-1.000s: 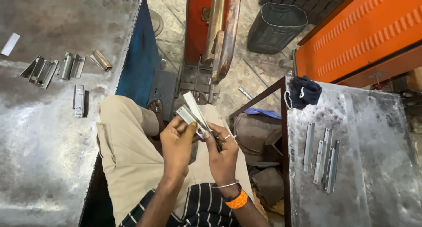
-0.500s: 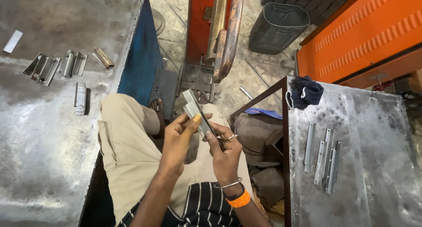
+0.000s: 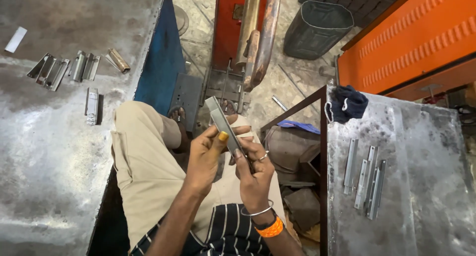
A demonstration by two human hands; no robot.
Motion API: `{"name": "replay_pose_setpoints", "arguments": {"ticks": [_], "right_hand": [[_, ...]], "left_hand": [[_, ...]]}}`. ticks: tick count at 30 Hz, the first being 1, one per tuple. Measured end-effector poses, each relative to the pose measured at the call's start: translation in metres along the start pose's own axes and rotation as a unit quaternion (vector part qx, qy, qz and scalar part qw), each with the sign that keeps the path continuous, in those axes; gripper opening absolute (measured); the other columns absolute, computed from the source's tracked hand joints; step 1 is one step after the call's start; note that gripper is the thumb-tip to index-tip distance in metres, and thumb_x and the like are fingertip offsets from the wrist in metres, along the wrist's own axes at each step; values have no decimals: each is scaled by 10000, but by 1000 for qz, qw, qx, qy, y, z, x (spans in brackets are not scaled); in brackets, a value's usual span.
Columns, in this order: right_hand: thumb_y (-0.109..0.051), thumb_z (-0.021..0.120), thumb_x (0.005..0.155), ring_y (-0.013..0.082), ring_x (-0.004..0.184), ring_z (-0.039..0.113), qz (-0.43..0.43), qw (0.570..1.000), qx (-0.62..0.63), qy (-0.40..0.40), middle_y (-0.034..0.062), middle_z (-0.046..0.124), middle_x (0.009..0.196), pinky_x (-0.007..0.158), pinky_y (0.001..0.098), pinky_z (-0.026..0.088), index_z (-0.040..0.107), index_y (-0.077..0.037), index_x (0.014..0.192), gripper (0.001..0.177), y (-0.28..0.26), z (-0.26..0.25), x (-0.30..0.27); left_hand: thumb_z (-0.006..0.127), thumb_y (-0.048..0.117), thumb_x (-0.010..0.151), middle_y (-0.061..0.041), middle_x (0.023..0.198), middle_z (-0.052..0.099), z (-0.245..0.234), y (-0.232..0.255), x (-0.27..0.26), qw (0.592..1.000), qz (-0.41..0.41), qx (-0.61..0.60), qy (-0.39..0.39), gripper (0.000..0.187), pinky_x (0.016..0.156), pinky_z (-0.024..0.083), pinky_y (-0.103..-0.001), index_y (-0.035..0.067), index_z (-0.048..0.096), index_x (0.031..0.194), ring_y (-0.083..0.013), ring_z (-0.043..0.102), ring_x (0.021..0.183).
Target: The worker is spot welding small metal components together using a welding machine at a factory workstation.
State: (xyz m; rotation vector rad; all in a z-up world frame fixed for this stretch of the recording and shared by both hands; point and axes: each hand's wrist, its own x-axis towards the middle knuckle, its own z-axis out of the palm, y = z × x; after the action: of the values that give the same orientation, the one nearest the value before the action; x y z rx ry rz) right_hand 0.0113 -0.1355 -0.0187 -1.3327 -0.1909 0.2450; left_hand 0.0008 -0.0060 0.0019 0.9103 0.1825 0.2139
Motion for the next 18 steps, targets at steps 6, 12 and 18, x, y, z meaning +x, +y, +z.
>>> {"name": "replay_pose_setpoints", "arguments": {"ticks": [6, 12, 18], "right_hand": [[41, 618, 997, 22, 701, 539, -43, 998, 5, 48, 3, 659, 932, 542, 184, 377, 647, 11, 1137, 146, 2, 6, -1], [53, 638, 991, 30, 725, 556, -68, 994, 23, 76, 14, 675, 988, 578, 196, 421, 634, 3, 1124, 142, 12, 3, -1], [46, 630, 1009, 28, 713, 553, -56, 995, 21, 76, 29, 698, 943, 568, 192, 405, 642, 7, 1134, 131, 10, 2, -2]], "left_hand": [[558, 376, 1036, -206, 1253, 715, 1, -6, 1, 1000, 16, 11, -22, 614, 967, 581, -382, -81, 503, 1442, -237, 718, 1084], [489, 357, 1085, -179, 1249, 737, 8, -2, -1, 996, 49, 63, -37, 539, 1004, 559, -338, -71, 546, 1408, -170, 700, 1108], [476, 311, 1097, -177, 1237, 741, 10, -1, 0, 994, 50, 87, -33, 490, 1019, 557, -333, -66, 555, 1399, -159, 692, 1122]]}}
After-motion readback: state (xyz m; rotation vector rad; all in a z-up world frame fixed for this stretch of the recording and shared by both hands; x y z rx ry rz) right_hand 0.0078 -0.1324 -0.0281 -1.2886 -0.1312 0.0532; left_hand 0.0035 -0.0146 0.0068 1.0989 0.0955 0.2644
